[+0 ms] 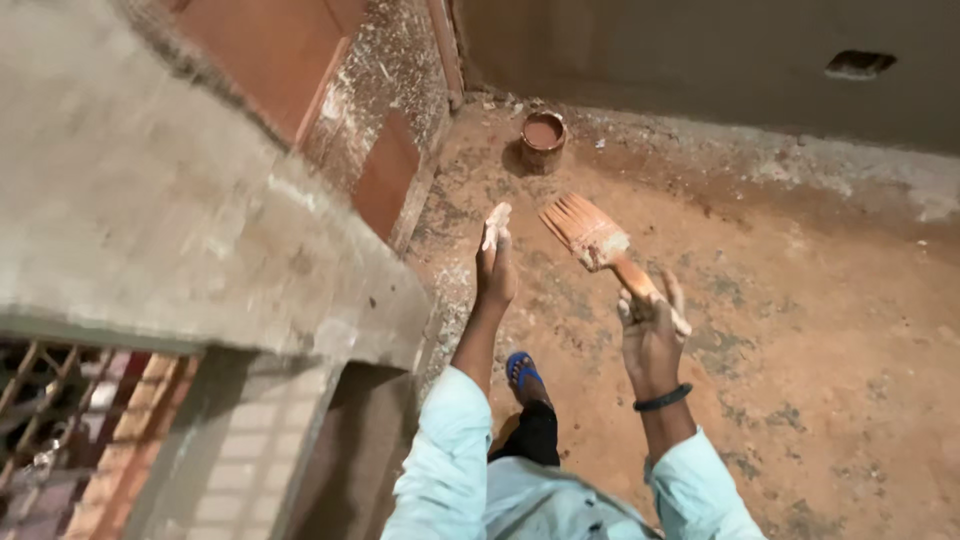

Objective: The person paints a wooden door and adjacent metal gate with a paintbrush, applying reddish-brown paint to the door panels, frame, and gate bars. The person dips the brush into a paint can on the floor to reload paint as needed.

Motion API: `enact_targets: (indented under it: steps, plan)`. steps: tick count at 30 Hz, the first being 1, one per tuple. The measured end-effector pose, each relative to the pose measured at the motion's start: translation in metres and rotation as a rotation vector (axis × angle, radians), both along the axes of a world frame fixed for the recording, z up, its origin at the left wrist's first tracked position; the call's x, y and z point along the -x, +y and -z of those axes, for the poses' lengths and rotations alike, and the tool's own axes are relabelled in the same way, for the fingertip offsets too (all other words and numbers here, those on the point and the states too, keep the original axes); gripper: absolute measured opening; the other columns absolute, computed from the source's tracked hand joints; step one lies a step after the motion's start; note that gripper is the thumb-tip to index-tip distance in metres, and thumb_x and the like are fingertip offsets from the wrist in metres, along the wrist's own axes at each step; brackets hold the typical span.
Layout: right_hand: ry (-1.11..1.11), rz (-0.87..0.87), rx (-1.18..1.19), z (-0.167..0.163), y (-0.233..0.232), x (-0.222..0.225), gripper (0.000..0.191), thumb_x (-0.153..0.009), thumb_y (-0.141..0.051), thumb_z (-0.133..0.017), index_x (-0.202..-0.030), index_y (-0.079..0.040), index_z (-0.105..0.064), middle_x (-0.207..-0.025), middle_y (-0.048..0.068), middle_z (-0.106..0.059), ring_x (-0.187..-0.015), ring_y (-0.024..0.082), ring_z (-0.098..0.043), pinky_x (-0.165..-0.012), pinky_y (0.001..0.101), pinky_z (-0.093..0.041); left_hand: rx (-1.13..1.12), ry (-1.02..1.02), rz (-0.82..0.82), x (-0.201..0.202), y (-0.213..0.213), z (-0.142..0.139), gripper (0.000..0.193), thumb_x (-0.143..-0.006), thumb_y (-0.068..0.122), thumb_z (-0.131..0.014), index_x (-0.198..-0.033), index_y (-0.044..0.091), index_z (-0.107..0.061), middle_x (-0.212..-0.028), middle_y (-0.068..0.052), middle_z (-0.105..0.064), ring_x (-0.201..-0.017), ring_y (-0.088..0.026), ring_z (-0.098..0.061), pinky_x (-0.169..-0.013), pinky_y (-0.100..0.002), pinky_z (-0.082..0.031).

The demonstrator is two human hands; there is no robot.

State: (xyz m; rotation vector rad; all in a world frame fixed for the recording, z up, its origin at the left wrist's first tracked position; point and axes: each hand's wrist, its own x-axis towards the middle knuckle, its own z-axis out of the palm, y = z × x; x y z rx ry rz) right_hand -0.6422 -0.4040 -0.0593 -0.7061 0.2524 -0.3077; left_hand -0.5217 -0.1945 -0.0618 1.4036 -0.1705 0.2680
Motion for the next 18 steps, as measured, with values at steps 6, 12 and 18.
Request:
enact_targets:
  steps: [6,12,18]
  plan:
    - [0.013,0.013,0.061,-0.006,-0.014,-0.142,0.03,-0.107,-0.01,-0.053,-0.137,-0.007,-0.049,-0.114,0.014,-0.067,-0.101,0.029,-0.07,-0.09,0.0419,-0.059,0.07,0.009,0.063,-0.136,-0.022,-0.003,0.059,-0.112,0.036,-0.043,-0.154,-0.004,-0.039,-0.159,-0.019,-0.045,-0.15,-0.028,-0.04,-0.125,-0.039,-0.027]
    - [0.104,0.019,0.02,0.024,-0.052,-0.263,0.021,-0.102,-0.01,-0.054,-0.122,-0.003,-0.056,-0.115,0.015,-0.071,-0.103,0.031,-0.071,-0.093,0.0437,-0.059,-0.034,0.065,0.102,-0.236,-0.04,0.03,0.059,-0.108,0.031,-0.051,-0.154,-0.004,-0.039,-0.157,-0.019,-0.046,-0.147,-0.028,-0.042,-0.122,-0.039,-0.031]
    - [0.146,-0.073,-0.041,0.111,-0.103,-0.402,0.02,-0.107,-0.01,-0.058,-0.124,-0.001,-0.061,-0.112,0.011,-0.068,-0.105,0.027,-0.069,-0.102,0.049,-0.059,-0.205,0.184,0.026,-0.336,-0.064,0.116,0.053,-0.102,0.016,-0.056,-0.151,-0.001,-0.046,-0.152,-0.018,-0.054,-0.144,-0.028,-0.049,-0.12,-0.038,-0.035]
